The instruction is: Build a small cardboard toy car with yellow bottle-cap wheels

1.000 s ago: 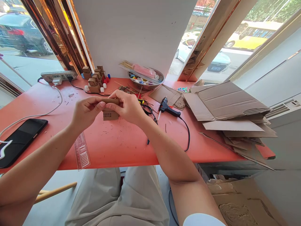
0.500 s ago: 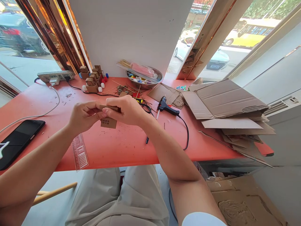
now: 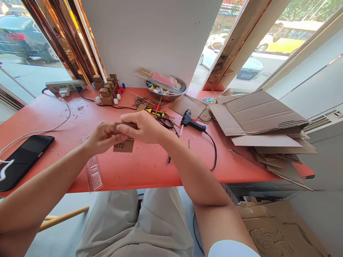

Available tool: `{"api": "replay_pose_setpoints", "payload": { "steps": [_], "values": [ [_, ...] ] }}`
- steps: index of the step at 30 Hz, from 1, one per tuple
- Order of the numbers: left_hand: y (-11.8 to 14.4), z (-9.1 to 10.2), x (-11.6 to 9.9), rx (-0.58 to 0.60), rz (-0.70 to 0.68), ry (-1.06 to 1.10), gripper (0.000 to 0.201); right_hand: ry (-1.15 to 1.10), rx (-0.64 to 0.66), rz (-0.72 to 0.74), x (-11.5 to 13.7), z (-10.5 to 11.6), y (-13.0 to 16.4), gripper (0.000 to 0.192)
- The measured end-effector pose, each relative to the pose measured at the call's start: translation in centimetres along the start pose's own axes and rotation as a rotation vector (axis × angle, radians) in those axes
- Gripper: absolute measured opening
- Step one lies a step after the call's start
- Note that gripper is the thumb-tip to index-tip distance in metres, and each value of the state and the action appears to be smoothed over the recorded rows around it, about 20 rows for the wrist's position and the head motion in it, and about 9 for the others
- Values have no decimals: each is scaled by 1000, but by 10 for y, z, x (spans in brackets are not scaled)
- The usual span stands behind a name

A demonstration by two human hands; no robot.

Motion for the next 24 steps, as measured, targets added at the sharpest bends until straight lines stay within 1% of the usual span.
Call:
{"api": "replay_pose_setpoints", "payload": {
  "steps": [3, 6, 9, 12, 15, 17, 19, 20, 24],
  "values": [
    [-1, -1, -1, 91, 9, 10, 57, 56, 66, -16, 1, 3, 3, 49],
    [0, 0, 1, 110, 31, 14, 57, -42, 88, -17, 1, -1, 3, 53],
    [3, 0, 5, 107, 105, 65, 62, -136, 76, -27, -2, -9, 0, 58],
    [4, 0, 8, 38, 176, 154, 66, -191, 15, -56, -7, -12, -5, 64],
    [2, 3, 7, -99, 232, 200, 59, -200, -23, -56, -8, -7, -8, 68],
    [0, 6, 5, -213, 231, 201, 56, -172, -28, -58, -7, -2, -8, 70],
    [-1, 9, 3, -289, 202, 197, 55, -146, -39, -85, -6, 2, -7, 68],
    [-2, 9, 2, -296, 189, 196, 55, -145, -47, -103, -5, 3, -7, 67],
    [-1, 4, 1, -240, 189, 215, 55, -199, -106, -134, -4, -5, -5, 53]
  ]
}}
Point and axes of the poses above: each hand's wrist, its own y-axis away from the middle knuckle, its own z-axis out of the back of the hand, x = y × z, the point moved 3 cm from there along -y, towards the middle knuckle, and after that the axes turned 11 degrees about -z, right-handed, at the moved point
